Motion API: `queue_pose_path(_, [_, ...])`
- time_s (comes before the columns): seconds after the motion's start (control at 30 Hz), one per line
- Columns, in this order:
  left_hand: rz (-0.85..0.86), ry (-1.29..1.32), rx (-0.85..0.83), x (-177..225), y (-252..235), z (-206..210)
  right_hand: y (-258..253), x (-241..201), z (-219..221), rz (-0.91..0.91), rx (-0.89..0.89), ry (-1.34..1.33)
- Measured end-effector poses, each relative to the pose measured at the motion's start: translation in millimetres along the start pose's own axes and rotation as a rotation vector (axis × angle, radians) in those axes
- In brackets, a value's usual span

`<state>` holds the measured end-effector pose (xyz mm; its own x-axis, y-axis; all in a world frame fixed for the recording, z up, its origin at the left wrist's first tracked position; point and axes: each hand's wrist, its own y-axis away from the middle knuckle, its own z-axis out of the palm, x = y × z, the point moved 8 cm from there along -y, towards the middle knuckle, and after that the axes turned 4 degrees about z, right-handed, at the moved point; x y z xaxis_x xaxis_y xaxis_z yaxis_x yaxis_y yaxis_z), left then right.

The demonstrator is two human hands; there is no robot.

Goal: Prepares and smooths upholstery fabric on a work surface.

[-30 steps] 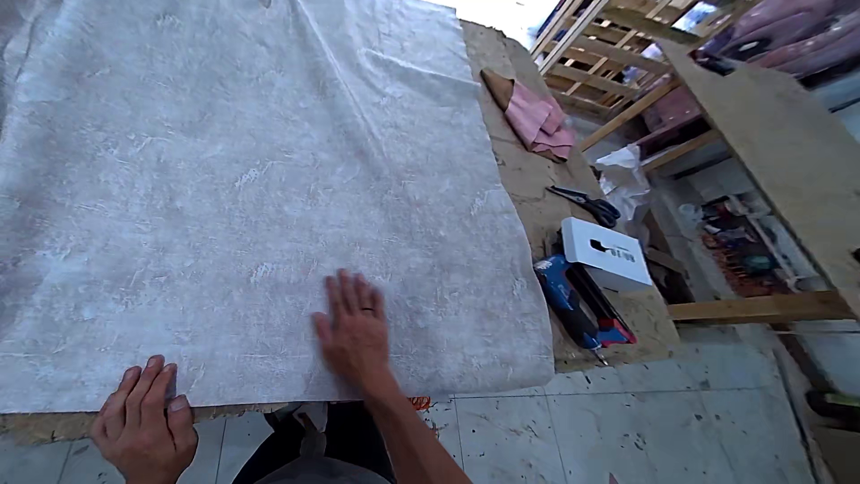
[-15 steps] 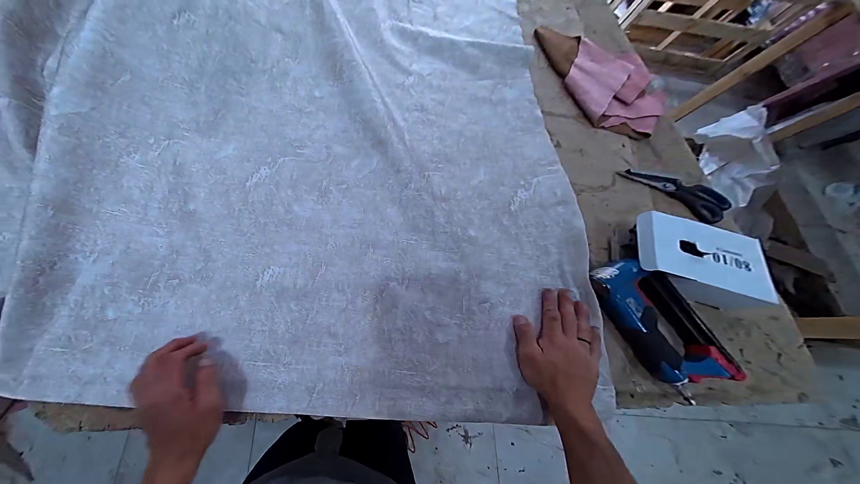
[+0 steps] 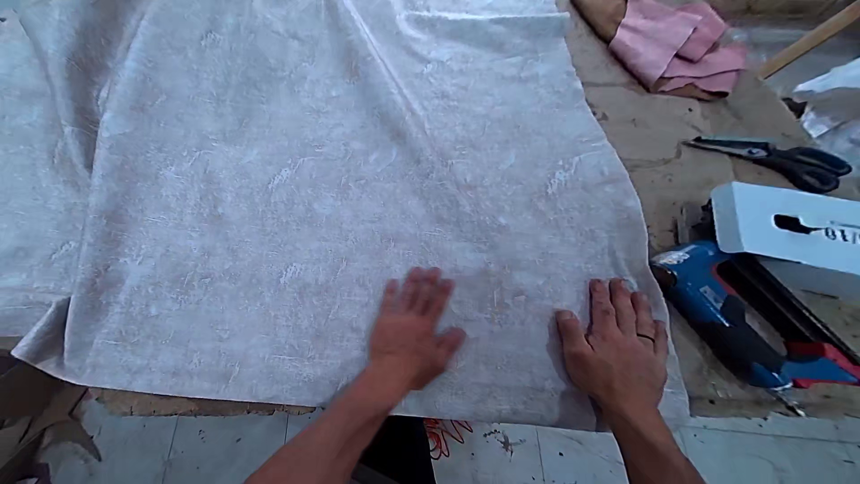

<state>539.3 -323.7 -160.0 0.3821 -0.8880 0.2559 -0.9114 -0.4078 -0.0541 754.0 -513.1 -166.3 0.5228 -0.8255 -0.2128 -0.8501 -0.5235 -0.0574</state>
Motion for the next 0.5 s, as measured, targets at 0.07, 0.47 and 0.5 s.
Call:
queue_pose_path(0.07, [-0.11, -0.06, 0.026, -50.6, 32.5, -15.2, 1.6, 1.3, 0.3, 0.001, -0.002, 0.004])
queue_pose_path(0.47, [-0.71, -0.123, 0.189, -287.0, 231.1, -96.7, -0.6, -2.3, -4.9, -0.03, 0.041, 0.009])
queue_pose_path(0.5, [-0.723, -0.121, 0.203, -296.4, 244.4, -101.0, -0.3, -2.4, -5.2, -0.034, 0.04, 0.008])
